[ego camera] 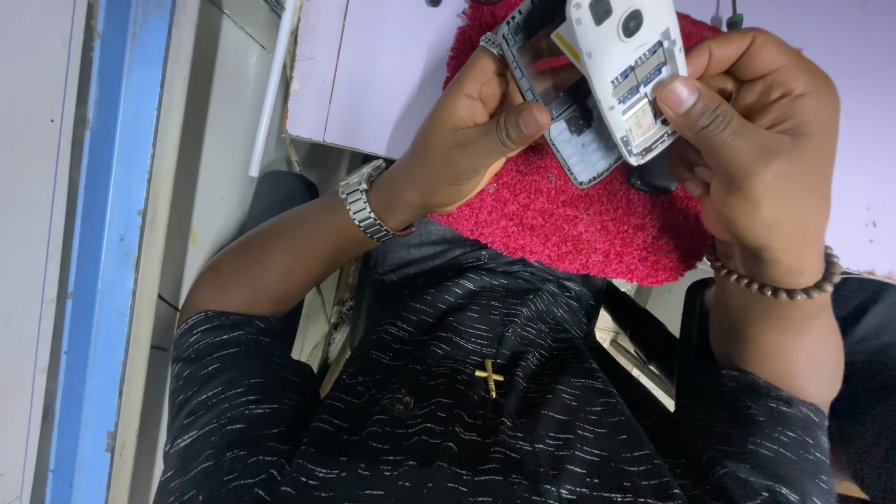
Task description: Disassembling a mobile phone by removing screws and prying apart the casing and internal components.
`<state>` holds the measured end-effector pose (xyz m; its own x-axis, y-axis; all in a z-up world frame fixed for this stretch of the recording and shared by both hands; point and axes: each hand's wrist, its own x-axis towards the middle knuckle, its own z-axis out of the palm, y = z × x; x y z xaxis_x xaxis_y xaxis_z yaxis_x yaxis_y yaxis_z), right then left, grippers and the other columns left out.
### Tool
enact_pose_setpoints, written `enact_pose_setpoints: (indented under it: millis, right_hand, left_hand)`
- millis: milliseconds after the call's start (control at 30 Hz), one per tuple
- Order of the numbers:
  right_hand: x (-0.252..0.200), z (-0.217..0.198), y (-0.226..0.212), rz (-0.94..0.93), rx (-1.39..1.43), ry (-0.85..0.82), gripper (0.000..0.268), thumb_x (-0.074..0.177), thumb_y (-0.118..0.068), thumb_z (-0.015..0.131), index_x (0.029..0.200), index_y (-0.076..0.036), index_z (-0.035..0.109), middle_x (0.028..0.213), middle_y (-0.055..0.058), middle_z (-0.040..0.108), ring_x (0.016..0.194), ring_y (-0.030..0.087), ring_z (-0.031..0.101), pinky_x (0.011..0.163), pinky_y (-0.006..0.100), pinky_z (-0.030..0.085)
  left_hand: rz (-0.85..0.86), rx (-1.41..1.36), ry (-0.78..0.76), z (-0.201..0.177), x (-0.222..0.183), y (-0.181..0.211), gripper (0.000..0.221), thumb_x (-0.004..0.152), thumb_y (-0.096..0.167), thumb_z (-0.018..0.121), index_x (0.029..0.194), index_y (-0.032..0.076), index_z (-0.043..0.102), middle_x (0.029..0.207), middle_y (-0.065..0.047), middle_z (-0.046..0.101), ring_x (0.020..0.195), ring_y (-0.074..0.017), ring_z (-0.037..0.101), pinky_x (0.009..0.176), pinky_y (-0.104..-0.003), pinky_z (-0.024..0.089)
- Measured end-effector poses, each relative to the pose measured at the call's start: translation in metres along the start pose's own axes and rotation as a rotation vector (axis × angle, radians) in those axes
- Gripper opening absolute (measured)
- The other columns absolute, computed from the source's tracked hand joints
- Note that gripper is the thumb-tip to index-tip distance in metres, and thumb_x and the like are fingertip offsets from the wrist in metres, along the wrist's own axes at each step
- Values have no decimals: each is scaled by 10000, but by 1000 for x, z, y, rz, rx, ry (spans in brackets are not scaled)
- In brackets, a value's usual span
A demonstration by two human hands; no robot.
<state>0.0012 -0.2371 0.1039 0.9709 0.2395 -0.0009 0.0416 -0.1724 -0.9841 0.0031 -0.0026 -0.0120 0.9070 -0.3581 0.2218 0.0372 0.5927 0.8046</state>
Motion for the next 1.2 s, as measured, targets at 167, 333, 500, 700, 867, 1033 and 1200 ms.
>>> enact_pose_setpoints:
  millis: [167,333,500,700,867,1033,1200]
  right_hand:
    - [1,-1,0,7,-57,-33,135,1190,-122,690,1175,-27,596,822,71,612,495,77,438,416,204,330]
    - [-3,-2,0,1,-153,21,122,1211,-89,724,1192,-37,615,857,47,614,613,81,494,513,215,361]
    - [-1,-10,1,-57,-262,30,152,1249,-15,768,1261,8,618,979,84,645,789,98,563,680,215,434]
    - [14,-27,-13,-148,-614,-76,192,1314,42,875,1315,61,684,1142,122,658,991,160,583,840,266,449]
    - [18,-30,-27,-18,-605,-87,186,1378,-13,776,1282,7,618,1095,103,643,799,137,561,700,239,408]
    - [20,-69,1,-69,-708,-89,298,1382,-241,827,1380,-36,610,1091,38,530,973,128,436,852,307,307]
    - [-14,-39,-31,-157,-1029,-103,243,1375,-58,921,1396,68,715,987,152,614,791,207,539,690,352,390]
  left_hand:
    - [56,23,-11,-4,1,-8,331,1129,275,691,1360,119,512,1087,-15,581,892,-134,469,817,-290,449]
    - [119,-276,-14,-6,8,-13,391,1179,256,730,1462,54,550,1510,-168,615,1464,-342,549,1264,-546,469]
    - [131,-314,47,-10,11,-12,430,1225,247,709,1579,113,507,1623,-108,568,1575,-298,469,1361,-534,390]
    - [31,-98,185,-10,14,3,464,1099,365,739,1399,137,469,1514,-103,544,1480,-278,469,1250,-537,366]
    - [-38,165,217,-16,9,21,915,1065,722,638,1724,307,157,1900,-137,159,1782,-441,161,1380,-703,263]
    - [-16,560,183,-11,7,37,617,1193,595,398,1669,247,216,1735,-45,418,1714,-258,369,1408,-405,398]
    - [60,561,188,-6,8,46,452,1201,464,430,1541,176,359,1552,-43,452,1509,-216,425,1297,-368,381]
